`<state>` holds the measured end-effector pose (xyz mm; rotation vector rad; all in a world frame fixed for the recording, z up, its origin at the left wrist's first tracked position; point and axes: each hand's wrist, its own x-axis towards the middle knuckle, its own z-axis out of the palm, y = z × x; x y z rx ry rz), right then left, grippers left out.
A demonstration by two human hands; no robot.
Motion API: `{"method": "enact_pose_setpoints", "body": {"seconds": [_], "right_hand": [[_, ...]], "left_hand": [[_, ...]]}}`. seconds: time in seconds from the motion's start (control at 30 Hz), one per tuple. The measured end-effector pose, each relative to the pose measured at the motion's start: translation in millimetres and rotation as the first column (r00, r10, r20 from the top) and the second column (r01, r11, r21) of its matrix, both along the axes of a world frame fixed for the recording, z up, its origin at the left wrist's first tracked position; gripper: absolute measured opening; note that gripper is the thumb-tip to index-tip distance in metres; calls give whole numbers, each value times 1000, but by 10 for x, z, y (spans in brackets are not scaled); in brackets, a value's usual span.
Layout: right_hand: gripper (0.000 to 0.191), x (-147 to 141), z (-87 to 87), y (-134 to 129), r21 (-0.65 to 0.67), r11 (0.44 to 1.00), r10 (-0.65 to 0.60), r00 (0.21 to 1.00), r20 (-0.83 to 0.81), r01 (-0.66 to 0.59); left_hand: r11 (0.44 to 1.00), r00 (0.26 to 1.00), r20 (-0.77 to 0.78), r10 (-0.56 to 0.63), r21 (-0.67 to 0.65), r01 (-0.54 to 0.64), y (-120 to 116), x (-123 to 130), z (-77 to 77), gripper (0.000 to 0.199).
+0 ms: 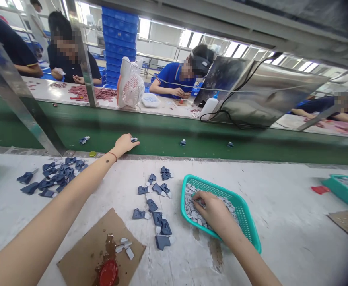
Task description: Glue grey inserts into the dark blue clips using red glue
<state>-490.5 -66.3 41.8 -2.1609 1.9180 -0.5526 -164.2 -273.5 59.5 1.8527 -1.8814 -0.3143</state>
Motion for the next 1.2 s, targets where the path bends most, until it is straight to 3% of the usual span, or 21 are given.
{"method": "enact_pose_setpoints", "body": {"seconds": [0.17,0.37,0.47,0.67,0.8,0.9,1.03,1.2], "right_hand": [[29,-81,16,95,-32,997,-59,982,182,66],[31,148,67,638,-33,999,-9,929,371,22],[28,330,-43,907,-32,999,32,912,409,-21],[26,429,-352,1160,46,999,10,927,375,-30],[25,352,-426,1240,8,991,-128,912,391,136],[32,307,-461,1271,-20,961,-247,891,382,275],[32,264,-498,1294,-66,958,-242,910,338,280],[37,172,-537,1284,-108,923,-328,901,284,370]], "left_hand": [[999,999,-2,-41,-11,41,101,-42,-7,26],[925,924,-57,-379,-24,378,646,-97,-117,25],[896,894,-65,-444,-13,444,902,-118,-208,30],[930,922,-119,-368,-69,362,1344,27,-136,38],[965,934,-240,-264,-56,258,1759,193,-4,36],[988,930,-340,-137,14,151,2095,315,72,31],[979,887,-456,-76,134,153,2519,460,108,27],[951,804,-593,27,264,163,3004,593,-15,27]]}}
